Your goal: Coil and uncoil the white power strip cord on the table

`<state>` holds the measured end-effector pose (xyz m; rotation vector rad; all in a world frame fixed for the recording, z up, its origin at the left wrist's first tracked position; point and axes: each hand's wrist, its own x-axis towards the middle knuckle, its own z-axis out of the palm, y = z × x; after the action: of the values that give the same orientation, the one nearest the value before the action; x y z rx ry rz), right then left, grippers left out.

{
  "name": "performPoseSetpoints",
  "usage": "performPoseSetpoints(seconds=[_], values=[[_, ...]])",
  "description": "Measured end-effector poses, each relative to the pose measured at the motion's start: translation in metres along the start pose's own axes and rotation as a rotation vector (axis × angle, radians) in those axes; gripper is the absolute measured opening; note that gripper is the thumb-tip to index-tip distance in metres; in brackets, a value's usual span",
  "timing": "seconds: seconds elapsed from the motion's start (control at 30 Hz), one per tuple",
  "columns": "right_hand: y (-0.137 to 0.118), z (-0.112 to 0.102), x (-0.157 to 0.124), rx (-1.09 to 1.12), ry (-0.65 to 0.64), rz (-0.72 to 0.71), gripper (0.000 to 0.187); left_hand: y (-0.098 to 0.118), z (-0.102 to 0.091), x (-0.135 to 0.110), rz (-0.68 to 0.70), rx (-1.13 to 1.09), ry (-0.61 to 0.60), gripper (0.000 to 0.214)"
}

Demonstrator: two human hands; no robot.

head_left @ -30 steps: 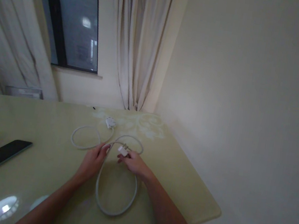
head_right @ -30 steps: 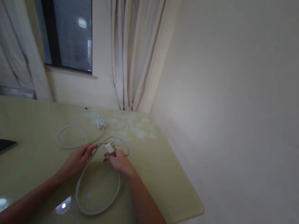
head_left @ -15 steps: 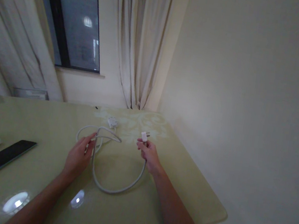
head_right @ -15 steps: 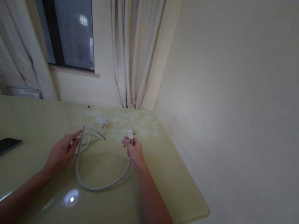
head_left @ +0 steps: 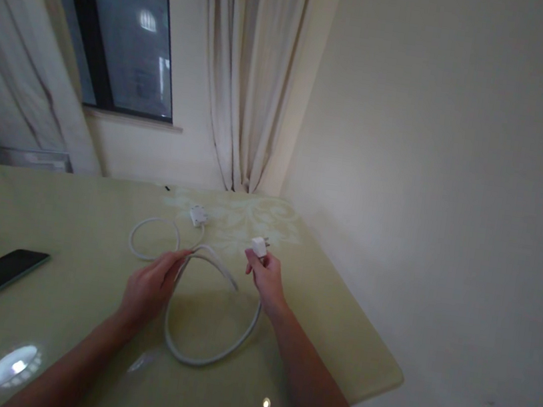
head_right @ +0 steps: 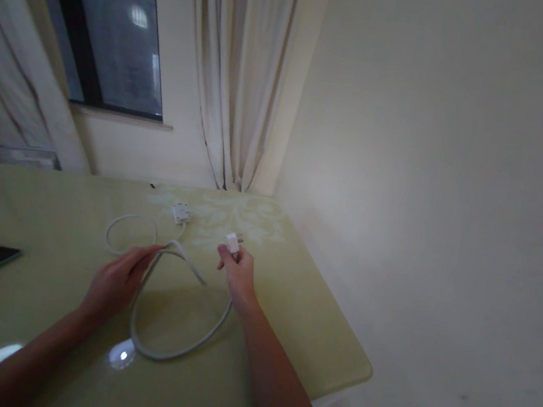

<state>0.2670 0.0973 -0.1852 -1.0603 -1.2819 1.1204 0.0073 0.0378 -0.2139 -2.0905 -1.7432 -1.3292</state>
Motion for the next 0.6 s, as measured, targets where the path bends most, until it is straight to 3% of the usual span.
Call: performPoseSetpoints(seconds=[0.2, 0.33, 0.5, 0.6], values=[[-0.019, 0.013, -0.023, 0.014, -0.255, -0.080, 0.047, 0.004, 0.002, -0.003, 0.059, 0.061, -0.054, 0.037], [-0.013, 0.020, -0.028, -0.126, -0.146, -0.172, 0.028, 0.004, 0.009, -0.007, 0.119, 0.039, -0.020, 0.037], [0.001, 0.004, -0.006, -0.221, 0.040, -0.142, 0.031, 0.000, -0.002, -0.003, 0.195, -0.095, 0.034, 0.032], [0.008, -0.004, 0.005, -0.313, 0.026, -0.033, 0.032, 0.007, -0.012, 0.003, 0.048, -0.145, 0.195, 0.031]])
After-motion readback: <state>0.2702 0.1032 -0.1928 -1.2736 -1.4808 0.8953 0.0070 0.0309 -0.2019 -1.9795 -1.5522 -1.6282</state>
